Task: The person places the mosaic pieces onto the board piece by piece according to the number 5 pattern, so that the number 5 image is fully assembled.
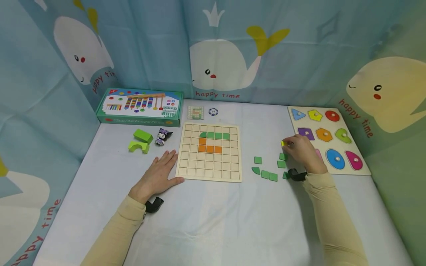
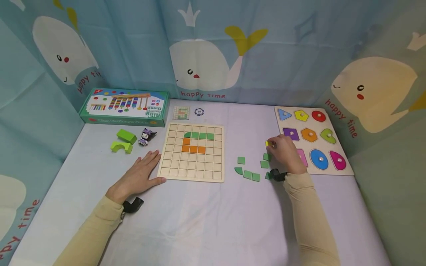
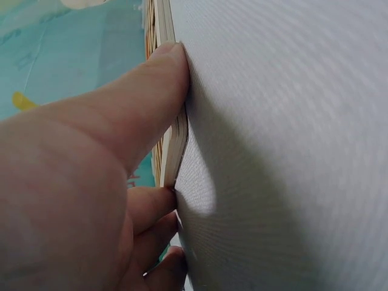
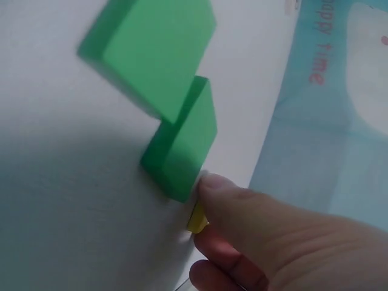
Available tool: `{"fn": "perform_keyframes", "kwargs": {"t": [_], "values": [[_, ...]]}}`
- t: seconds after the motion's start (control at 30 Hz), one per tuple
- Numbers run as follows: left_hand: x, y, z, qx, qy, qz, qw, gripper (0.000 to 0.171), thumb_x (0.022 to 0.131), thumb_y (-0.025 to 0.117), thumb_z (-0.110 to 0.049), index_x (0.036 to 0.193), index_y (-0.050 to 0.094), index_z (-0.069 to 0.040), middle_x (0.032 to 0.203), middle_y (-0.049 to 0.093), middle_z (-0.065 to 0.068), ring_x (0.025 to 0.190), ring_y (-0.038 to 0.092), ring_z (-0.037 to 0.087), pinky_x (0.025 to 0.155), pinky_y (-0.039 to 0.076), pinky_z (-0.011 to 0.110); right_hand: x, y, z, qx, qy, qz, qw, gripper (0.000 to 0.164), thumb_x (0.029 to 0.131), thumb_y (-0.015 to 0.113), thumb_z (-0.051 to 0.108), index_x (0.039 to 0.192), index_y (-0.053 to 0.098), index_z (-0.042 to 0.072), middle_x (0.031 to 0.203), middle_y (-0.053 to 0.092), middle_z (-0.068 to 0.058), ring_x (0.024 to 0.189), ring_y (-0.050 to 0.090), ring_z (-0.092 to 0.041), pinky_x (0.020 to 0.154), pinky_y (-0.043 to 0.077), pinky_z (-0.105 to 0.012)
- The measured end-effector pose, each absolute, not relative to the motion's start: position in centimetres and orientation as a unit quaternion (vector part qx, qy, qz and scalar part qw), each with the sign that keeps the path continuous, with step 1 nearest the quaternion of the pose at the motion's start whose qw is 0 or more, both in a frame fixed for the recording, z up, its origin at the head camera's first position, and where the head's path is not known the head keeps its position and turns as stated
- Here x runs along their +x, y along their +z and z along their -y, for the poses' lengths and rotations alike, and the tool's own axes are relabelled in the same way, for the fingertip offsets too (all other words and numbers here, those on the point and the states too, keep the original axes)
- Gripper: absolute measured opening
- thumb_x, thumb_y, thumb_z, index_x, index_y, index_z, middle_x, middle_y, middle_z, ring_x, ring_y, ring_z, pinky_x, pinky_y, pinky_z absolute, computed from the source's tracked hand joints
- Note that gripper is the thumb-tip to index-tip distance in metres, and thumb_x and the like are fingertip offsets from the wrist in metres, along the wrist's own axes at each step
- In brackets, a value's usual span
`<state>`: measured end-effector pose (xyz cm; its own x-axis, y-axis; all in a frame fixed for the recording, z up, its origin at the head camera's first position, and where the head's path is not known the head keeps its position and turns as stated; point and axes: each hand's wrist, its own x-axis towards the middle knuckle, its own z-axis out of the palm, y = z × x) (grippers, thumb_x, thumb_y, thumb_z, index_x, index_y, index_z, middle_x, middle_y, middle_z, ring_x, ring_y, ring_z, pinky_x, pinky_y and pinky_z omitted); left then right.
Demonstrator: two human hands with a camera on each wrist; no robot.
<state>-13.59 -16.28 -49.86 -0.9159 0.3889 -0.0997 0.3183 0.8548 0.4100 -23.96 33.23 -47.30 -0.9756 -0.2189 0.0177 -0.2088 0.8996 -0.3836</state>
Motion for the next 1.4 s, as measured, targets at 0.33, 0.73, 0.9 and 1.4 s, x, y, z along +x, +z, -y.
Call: {"fn": "perform_keyframes", "kwargs": {"t": [0.33,0.73,0.9,1.4], "values": [[-13.6,-49.7,16.3,0.186,0.204,-0.958,0.083,0.090,0.089,0.067,-0.048,0.151,0.028,0.003,0.159,0.020,0.018,0.145,0.014,0.035,0.112,0.014,0.058,-24.0,-47.6,-32.9,-0.085,-0.198,-0.976,0.022,0.024,0.093,0.065,0.002,0.110,0.061,-0.013,0.105,0.055,-0.027,0.097,0.050,-0.041,0.088,0.044,-0.056],[-13.6,-49.8,16.3,0.185,0.202,-0.958,0.086,0.090,0.090,0.066,-0.049,0.152,0.028,0.003,0.159,0.020,0.017,0.145,0.014,0.035,0.113,0.014,0.058,-23.5,-47.8,-31.4,-0.075,-0.244,-0.967,0.001,0.027,0.098,0.058,0.004,0.119,0.054,-0.013,0.109,0.057,-0.028,0.097,0.053,-0.040,0.090,0.046,-0.056],[-13.6,-49.9,16.4,0.184,0.202,-0.958,0.089,0.091,0.089,0.067,-0.049,0.152,0.027,0.003,0.159,0.019,0.017,0.146,0.013,0.034,0.113,0.013,0.057,-23.3,-47.5,-30.5,-0.086,-0.257,-0.963,0.003,0.028,0.098,0.058,0.004,0.121,0.053,-0.012,0.111,0.056,-0.028,0.098,0.052,-0.040,0.091,0.045,-0.055],[-13.6,-50.0,16.4,0.180,0.205,-0.958,0.086,0.091,0.089,0.067,-0.049,0.152,0.027,0.002,0.159,0.020,0.016,0.146,0.014,0.033,0.113,0.013,0.056,-22.2,-47.3,-25.6,-0.208,-0.263,-0.940,-0.061,0.023,0.095,0.063,0.004,0.111,0.059,-0.013,0.099,0.062,-0.025,0.093,0.057,-0.039,0.080,0.046,-0.052]]}}
